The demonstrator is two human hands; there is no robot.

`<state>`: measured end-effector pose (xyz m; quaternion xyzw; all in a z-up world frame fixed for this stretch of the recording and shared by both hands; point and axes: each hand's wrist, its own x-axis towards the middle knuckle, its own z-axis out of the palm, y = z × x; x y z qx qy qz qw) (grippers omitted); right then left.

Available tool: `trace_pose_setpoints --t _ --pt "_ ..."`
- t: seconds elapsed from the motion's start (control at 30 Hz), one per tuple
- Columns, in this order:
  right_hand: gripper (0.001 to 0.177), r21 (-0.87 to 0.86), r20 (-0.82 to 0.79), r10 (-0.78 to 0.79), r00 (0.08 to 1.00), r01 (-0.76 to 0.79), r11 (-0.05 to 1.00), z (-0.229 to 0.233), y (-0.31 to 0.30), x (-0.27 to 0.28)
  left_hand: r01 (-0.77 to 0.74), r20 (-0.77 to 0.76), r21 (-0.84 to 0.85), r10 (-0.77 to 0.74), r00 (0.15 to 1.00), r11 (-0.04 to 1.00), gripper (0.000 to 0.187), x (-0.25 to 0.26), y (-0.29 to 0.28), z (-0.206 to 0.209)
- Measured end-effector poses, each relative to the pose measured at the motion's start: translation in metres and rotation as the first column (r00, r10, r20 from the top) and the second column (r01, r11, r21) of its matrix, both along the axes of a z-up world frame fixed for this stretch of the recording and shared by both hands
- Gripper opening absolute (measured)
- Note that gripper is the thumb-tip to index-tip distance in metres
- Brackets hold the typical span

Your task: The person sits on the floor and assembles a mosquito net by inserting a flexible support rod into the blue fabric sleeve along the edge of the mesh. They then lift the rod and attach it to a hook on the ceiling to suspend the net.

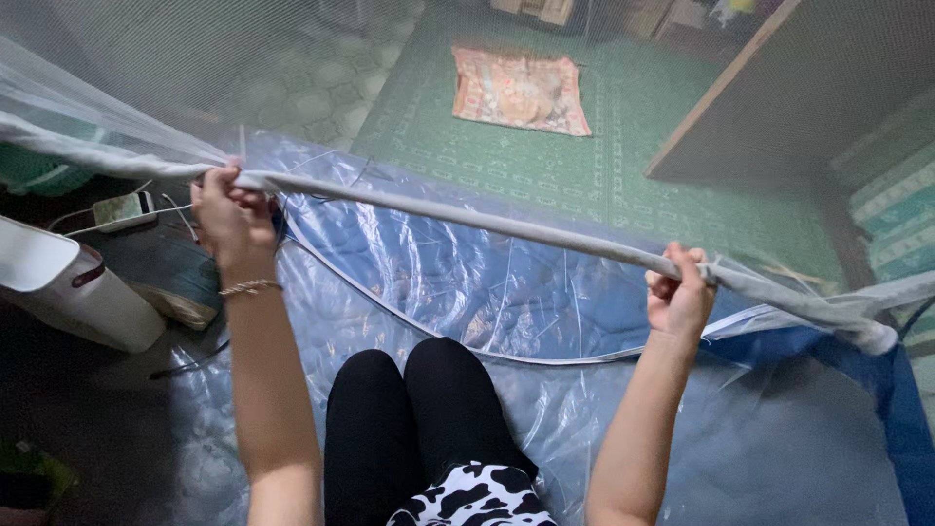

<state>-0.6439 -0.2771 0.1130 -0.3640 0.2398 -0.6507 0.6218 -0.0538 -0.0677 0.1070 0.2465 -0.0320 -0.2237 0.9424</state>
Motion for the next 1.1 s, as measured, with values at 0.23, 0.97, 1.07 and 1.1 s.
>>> trace_pose_setpoints --t 0.23,0.97,1.07,1.1 --pt "0.004 0.173 0.535 0.175 0.827 -0.309 0.935 -0.003 -0.034 -0.022 0.119 -0.092 -0.184 -0.138 0.986 0.976 0.028 0.000 -0.001 0.048" --pt "0.011 0.046 0.474 0.237 0.848 -0.293 0.955 0.012 -0.060 -0.084 0.082 0.229 -0.243 -0.025 0.973 0.967 0.021 0.038 -0.007 0.035" --pt "0.013 0.130 0.462 0.048 0.885 -0.122 0.984 0.047 -0.045 -0.074 0.061 0.004 -0.229 -0.062 0.998 0.972 0.035 0.040 -0.002 0.055" --pt "0.014 0.086 0.482 0.121 0.868 -0.184 0.979 0.062 -0.033 -0.070 0.075 0.033 -0.235 -0.069 0.997 0.969 0.037 0.034 0.001 0.061"
